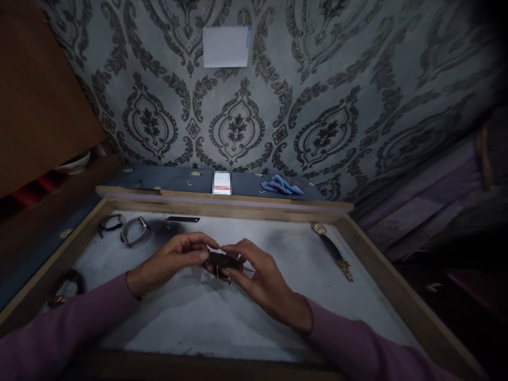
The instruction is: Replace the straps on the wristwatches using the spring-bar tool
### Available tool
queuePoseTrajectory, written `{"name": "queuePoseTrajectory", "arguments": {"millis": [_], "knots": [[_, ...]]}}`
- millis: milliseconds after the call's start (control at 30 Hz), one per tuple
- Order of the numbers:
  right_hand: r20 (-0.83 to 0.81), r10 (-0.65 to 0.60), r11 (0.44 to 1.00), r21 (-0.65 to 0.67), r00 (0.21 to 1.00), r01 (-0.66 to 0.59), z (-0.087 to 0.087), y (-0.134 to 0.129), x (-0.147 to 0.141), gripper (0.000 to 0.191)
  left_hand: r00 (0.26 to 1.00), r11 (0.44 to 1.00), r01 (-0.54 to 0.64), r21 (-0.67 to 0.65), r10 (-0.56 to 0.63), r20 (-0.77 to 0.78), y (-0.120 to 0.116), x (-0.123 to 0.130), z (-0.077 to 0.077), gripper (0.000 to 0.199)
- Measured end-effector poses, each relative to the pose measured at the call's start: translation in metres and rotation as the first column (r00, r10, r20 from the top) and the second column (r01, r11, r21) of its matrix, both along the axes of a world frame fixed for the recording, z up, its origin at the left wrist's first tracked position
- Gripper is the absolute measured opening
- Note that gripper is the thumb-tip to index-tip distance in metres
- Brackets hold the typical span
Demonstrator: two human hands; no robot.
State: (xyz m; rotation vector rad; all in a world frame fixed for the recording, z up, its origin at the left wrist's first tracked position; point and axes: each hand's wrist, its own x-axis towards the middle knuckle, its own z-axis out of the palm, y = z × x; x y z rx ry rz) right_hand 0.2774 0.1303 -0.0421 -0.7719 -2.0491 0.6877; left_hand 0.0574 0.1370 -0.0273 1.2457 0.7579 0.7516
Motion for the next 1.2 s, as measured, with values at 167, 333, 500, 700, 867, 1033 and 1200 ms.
{"name": "queuePoseTrajectory", "arguments": {"millis": [167,333,500,700,867,1033,1200], "knots": [[-0.011,-0.009,0.999,-0.031,1.000,0.008,0.002,0.000,-0.001,0.016,0.996,0.997,0.023,0.069,-0.018,-0.083,0.000,-0.002,0.004,0.021],[0.001,-0.019,0.998,-0.059,1.000,0.019,0.003,-0.001,-0.001,0.008,0.965,0.968,0.075,0.239,-0.010,-0.261,-0.004,-0.001,0.012,0.012],[-0.009,-0.012,0.993,-0.120,1.000,0.011,0.003,-0.004,-0.002,0.010,0.933,0.919,0.095,0.383,0.052,-0.355,-0.007,0.002,0.015,0.008],[-0.014,-0.011,0.996,-0.092,1.000,0.009,-0.001,-0.006,-0.002,0.010,0.890,0.917,0.114,0.383,0.078,-0.450,-0.011,0.005,0.017,0.013],[-0.022,0.046,0.998,0.047,0.999,-0.044,-0.002,-0.005,-0.003,0.006,0.863,0.895,0.141,0.424,0.099,-0.495,-0.015,0.007,0.014,0.013],[-0.015,0.063,0.990,0.126,0.998,-0.060,0.000,-0.005,-0.004,0.008,0.853,0.902,0.122,0.415,0.119,-0.508,-0.016,0.009,0.008,0.012],[0.022,0.073,0.987,0.140,0.997,-0.076,0.003,-0.007,-0.003,0.011,0.859,0.909,0.118,0.401,0.109,-0.500,-0.017,0.011,0.008,0.011]]}}
